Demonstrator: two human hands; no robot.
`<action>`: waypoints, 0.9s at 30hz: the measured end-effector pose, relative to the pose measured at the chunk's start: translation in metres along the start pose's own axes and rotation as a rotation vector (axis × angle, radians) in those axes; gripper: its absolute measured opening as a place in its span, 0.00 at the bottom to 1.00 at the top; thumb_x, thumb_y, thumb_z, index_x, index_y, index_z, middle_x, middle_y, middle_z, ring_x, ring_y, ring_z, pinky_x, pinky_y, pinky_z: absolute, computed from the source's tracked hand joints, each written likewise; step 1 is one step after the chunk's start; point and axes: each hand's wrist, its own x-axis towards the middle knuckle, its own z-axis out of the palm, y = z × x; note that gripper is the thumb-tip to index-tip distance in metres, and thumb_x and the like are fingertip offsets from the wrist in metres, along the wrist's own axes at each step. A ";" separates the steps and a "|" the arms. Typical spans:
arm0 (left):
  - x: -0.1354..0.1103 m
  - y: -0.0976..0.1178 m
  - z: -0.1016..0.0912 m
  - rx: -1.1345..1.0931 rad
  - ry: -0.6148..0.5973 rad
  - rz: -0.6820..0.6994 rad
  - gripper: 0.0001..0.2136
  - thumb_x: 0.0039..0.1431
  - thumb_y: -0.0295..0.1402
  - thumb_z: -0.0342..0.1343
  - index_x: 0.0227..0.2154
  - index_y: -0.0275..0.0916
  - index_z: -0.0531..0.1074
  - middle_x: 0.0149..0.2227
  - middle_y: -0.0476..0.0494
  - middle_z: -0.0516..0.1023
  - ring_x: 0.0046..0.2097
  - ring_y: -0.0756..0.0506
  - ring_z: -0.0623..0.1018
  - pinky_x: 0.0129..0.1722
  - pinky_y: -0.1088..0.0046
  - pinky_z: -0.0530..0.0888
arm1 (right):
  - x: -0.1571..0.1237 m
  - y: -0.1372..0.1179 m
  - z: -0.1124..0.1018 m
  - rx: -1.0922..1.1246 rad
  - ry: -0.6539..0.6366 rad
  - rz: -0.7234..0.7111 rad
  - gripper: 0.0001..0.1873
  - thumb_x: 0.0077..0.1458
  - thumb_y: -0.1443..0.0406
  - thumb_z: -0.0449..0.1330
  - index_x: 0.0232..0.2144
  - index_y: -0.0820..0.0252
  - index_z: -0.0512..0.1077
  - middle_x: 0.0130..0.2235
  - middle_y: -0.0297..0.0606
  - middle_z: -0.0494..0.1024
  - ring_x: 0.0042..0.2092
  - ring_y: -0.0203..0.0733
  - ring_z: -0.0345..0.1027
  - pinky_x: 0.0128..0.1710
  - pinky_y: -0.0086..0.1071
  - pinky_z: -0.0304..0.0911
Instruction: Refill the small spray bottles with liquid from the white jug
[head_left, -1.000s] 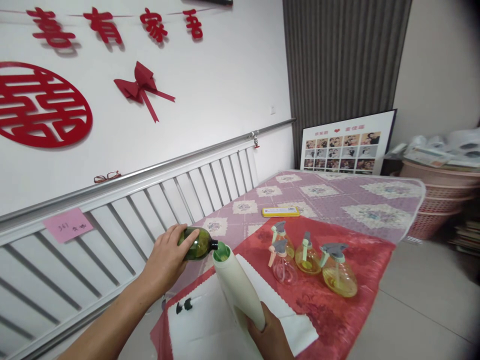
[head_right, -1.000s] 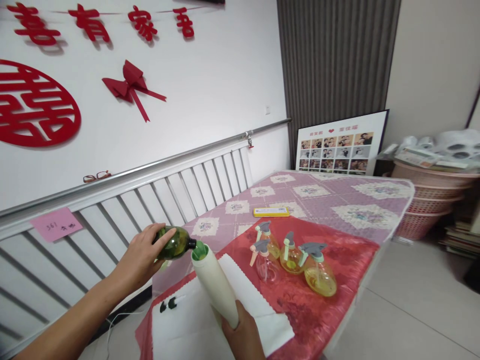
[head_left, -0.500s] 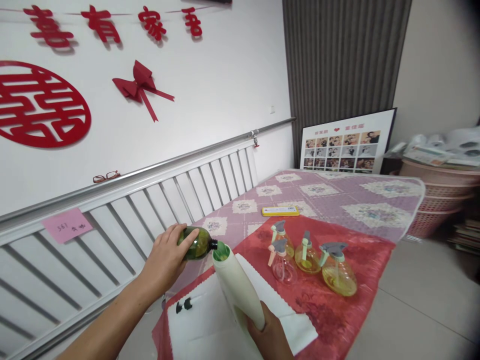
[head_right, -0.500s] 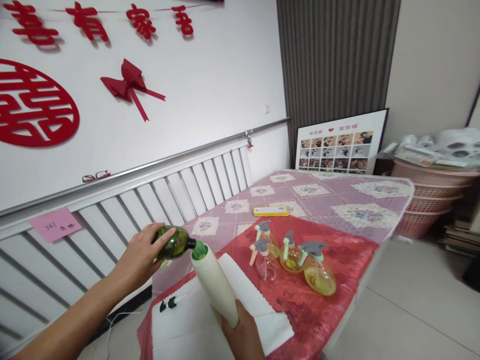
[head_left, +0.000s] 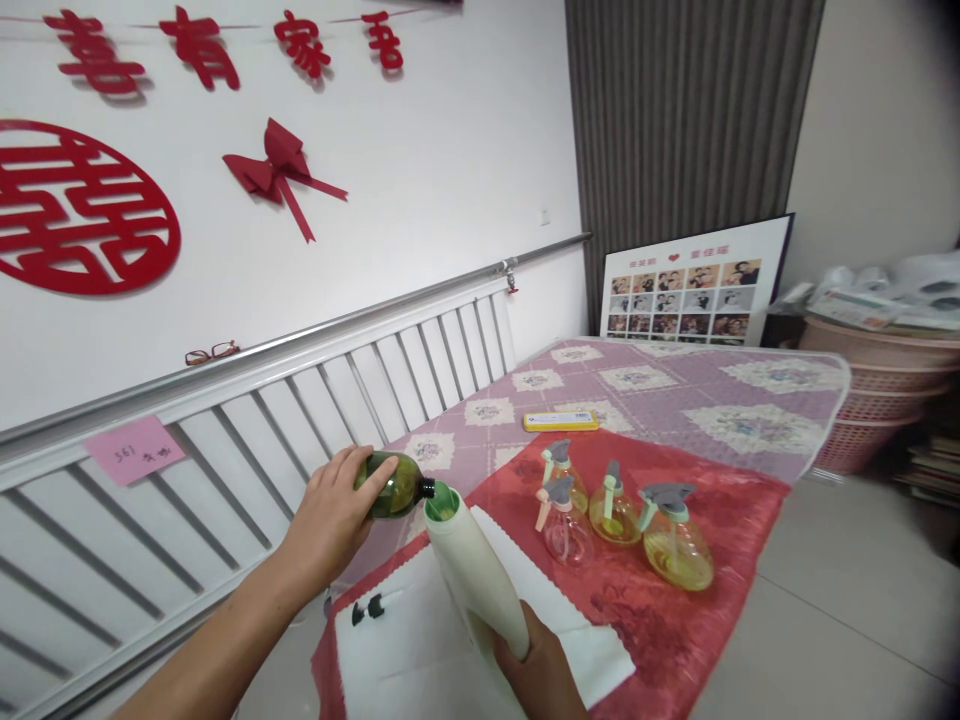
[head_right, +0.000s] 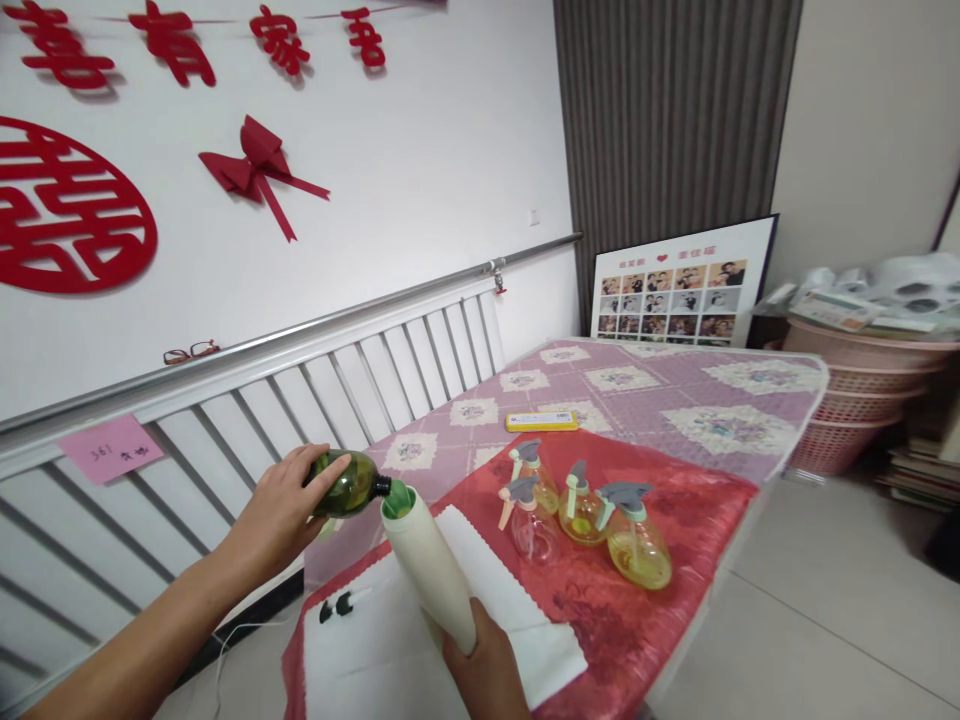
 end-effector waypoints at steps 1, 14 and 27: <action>0.000 0.000 0.000 0.004 0.001 0.001 0.32 0.52 0.22 0.53 0.61 0.46 0.56 0.59 0.33 0.61 0.59 0.32 0.62 0.51 0.51 0.68 | 0.000 0.000 0.000 -0.009 -0.006 0.003 0.11 0.47 0.62 0.58 0.33 0.58 0.76 0.30 0.36 0.81 0.32 0.46 0.76 0.31 0.31 0.69; 0.001 0.001 -0.002 0.007 0.016 0.005 0.32 0.52 0.22 0.53 0.60 0.47 0.56 0.58 0.33 0.62 0.59 0.32 0.63 0.51 0.51 0.68 | -0.001 -0.002 -0.001 0.011 -0.035 0.023 0.10 0.48 0.61 0.58 0.34 0.57 0.75 0.31 0.35 0.81 0.33 0.47 0.76 0.32 0.32 0.69; 0.001 0.002 -0.003 0.017 0.005 0.002 0.31 0.54 0.22 0.53 0.60 0.46 0.57 0.59 0.32 0.61 0.59 0.31 0.62 0.51 0.50 0.68 | -0.002 0.001 0.000 0.024 -0.010 0.002 0.09 0.47 0.64 0.59 0.33 0.57 0.75 0.30 0.34 0.81 0.33 0.46 0.75 0.32 0.31 0.68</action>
